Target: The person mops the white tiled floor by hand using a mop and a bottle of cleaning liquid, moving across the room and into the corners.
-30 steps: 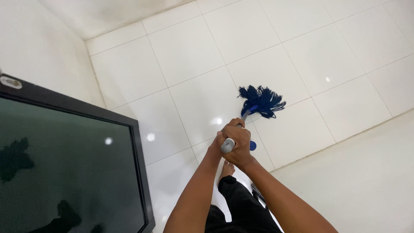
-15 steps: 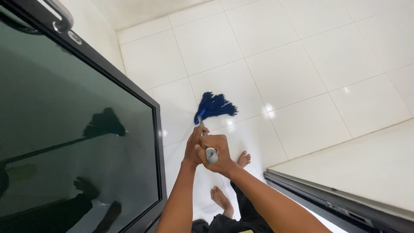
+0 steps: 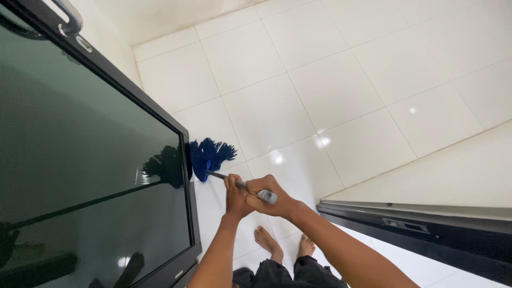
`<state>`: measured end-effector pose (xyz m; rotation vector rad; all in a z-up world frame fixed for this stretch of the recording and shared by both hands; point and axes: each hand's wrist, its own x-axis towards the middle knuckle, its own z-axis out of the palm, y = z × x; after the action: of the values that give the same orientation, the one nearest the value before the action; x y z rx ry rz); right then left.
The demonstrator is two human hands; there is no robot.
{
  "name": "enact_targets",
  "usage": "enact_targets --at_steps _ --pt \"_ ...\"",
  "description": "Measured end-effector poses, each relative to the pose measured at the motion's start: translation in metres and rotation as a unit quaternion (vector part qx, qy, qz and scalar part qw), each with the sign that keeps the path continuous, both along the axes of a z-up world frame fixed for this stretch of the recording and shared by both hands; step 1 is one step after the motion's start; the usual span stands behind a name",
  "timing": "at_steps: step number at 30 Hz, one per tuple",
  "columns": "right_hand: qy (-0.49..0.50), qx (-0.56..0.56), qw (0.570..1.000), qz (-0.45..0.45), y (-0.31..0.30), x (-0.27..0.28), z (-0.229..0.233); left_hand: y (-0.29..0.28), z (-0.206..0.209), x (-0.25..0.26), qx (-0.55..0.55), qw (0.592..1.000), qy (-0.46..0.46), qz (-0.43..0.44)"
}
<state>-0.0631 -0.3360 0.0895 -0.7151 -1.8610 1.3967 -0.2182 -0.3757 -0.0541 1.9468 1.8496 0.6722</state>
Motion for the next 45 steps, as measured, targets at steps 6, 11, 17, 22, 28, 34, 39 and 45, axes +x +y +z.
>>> enact_targets --at_steps 6,11,17,22,28,34,39,45 --pt "-0.067 0.03 0.995 -0.074 -0.007 0.064 0.027 0.029 -0.024 0.091 0.025 0.974 -0.224 -0.036" --pt "-0.13 0.087 0.973 -0.168 -0.022 0.098 0.033 0.048 -0.053 0.17 -0.031 0.923 -0.377 -0.066" --pt "-0.199 0.125 0.948 -0.215 -0.043 0.107 0.022 0.036 -0.04 0.2 -0.109 0.859 -0.465 -0.186" --pt "-0.173 0.08 0.956 -0.222 -0.058 0.097 0.023 0.02 -0.005 0.178 -0.168 0.86 -0.445 -0.182" --pt "-0.075 0.044 0.973 -0.215 -0.071 0.069 0.045 0.006 0.022 0.121 -0.034 0.944 -0.279 -0.176" --pt "-0.016 0.004 0.987 -0.163 -0.095 0.048 0.055 -0.049 0.031 0.068 0.082 0.981 -0.12 -0.13" --pt "0.003 -0.052 0.996 -0.071 -0.129 0.059 0.039 -0.121 0.045 0.054 -0.042 0.972 -0.228 0.037" --pt "0.044 -0.134 0.987 0.078 -0.176 0.12 0.012 -0.201 0.028 0.101 -0.053 0.994 -0.076 0.054"
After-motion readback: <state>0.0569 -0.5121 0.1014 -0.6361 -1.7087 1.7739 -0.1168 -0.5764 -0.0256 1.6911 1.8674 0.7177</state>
